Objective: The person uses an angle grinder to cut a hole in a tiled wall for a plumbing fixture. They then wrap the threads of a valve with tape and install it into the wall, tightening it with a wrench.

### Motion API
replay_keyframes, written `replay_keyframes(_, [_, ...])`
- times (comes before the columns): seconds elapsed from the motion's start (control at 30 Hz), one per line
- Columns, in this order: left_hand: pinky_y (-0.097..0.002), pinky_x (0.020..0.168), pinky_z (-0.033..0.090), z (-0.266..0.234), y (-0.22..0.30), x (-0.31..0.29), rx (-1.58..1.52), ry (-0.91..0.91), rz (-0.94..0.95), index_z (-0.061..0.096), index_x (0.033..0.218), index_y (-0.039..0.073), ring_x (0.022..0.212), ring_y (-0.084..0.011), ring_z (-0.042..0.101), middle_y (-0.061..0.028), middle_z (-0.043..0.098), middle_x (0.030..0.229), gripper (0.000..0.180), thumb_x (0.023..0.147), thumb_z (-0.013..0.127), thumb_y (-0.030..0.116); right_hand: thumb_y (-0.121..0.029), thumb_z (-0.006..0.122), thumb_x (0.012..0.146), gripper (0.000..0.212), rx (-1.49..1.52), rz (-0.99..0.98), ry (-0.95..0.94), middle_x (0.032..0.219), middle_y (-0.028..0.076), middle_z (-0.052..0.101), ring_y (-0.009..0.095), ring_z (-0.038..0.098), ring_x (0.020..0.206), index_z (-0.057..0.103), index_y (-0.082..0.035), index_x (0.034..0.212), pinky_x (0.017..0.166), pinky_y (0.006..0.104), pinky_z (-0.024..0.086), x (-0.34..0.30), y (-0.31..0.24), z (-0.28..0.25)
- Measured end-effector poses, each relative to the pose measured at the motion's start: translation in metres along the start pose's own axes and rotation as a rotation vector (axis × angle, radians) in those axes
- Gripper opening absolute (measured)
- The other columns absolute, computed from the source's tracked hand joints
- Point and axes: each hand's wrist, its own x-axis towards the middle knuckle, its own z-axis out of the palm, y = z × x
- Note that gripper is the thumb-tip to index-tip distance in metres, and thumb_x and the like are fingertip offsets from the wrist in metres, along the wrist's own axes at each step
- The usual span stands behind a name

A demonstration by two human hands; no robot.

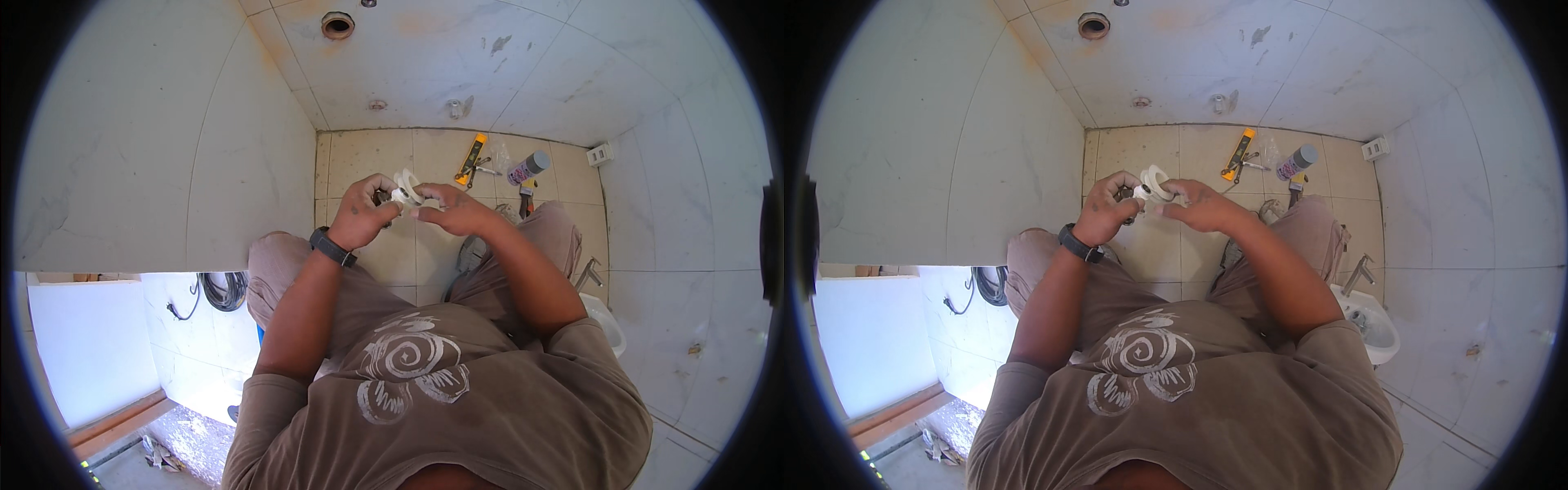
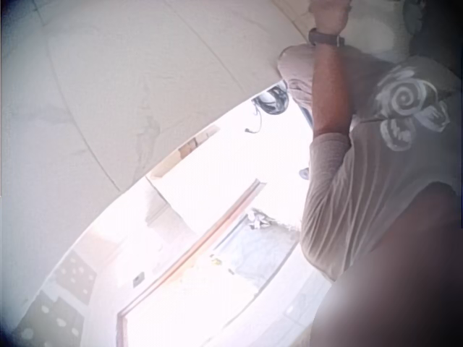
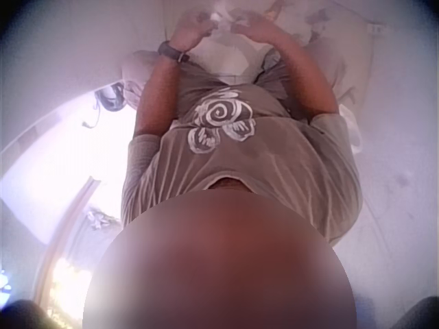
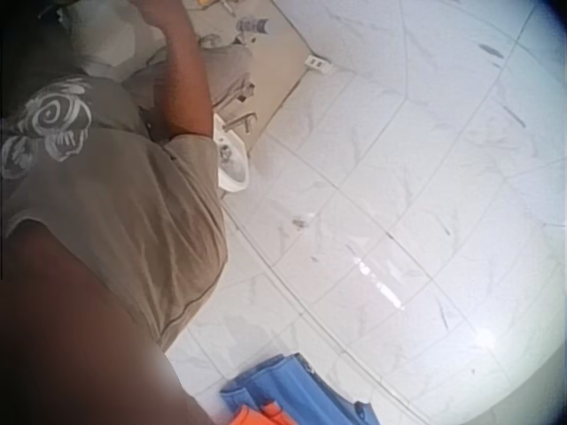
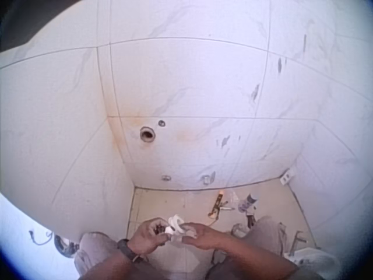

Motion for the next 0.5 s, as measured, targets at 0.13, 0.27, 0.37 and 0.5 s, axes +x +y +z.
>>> replay_keyframes(0.13, [-0.0273, 0.059, 0.048, 0.0, 0.001, 0.001, -0.026, 0.088, 0.005, 0.067, 0.1, -0.001, 0.065, -0.0086, 0.059, -0.0051, 0.066, 0.079, 0.019, 0.085, 0.071, 0.009, -0.035, 0.068, 0.1, 0.044, -0.041, 0.088, 0.056, 0.134, 0.022, 0.064, 0.031, 0.06, 0.124, 0.065, 0.0, 0.128, 0.108, 0.0386, 0.045, -0.002, 0.005, 0.013])
replay_keyframes(0.27, [-0.0293, 0.063, 0.049, -0.001, 0.001, 0.001, 0.009, 0.161, 0.01, 0.067, 0.099, -0.001, 0.069, -0.0111, 0.06, -0.0067, 0.067, 0.082, 0.02, 0.084, 0.072, 0.011, -0.029, 0.066, 0.102, 0.036, -0.224, -0.192, 0.12, 0.153, 0.025, 0.048, 0.04, 0.049, 0.139, 0.067, 0.001, 0.121, 0.115, 0.0421, 0.039, -0.017, 0.004, 0.017])
replay_keyframes(0.37, [-0.0313, 0.066, 0.05, -0.002, 0.0, 0.001, 0.144, 0.236, 0.11, 0.067, 0.097, -0.002, 0.073, -0.0137, 0.06, -0.0077, 0.066, 0.084, 0.021, 0.082, 0.074, 0.011, -0.027, 0.065, 0.102, 0.033, -0.263, -0.306, 0.105, 0.162, 0.026, 0.036, 0.042, 0.039, 0.147, 0.066, 0.002, 0.116, 0.118, 0.0449, 0.035, -0.034, -0.006, 0.013])
replay_keyframes(0.5, [-0.0316, 0.072, 0.05, -0.003, -0.003, 0.001, 0.279, 0.223, 0.227, 0.069, 0.099, 0.0, 0.078, -0.015, 0.06, -0.0057, 0.068, 0.091, 0.021, 0.081, 0.076, 0.01, -0.024, 0.064, 0.102, 0.031, -0.125, -0.4, 0.066, 0.164, 0.026, 0.033, 0.038, 0.034, 0.152, 0.066, 0.004, 0.114, 0.119, 0.0461, 0.033, -0.048, -0.03, 0.006])
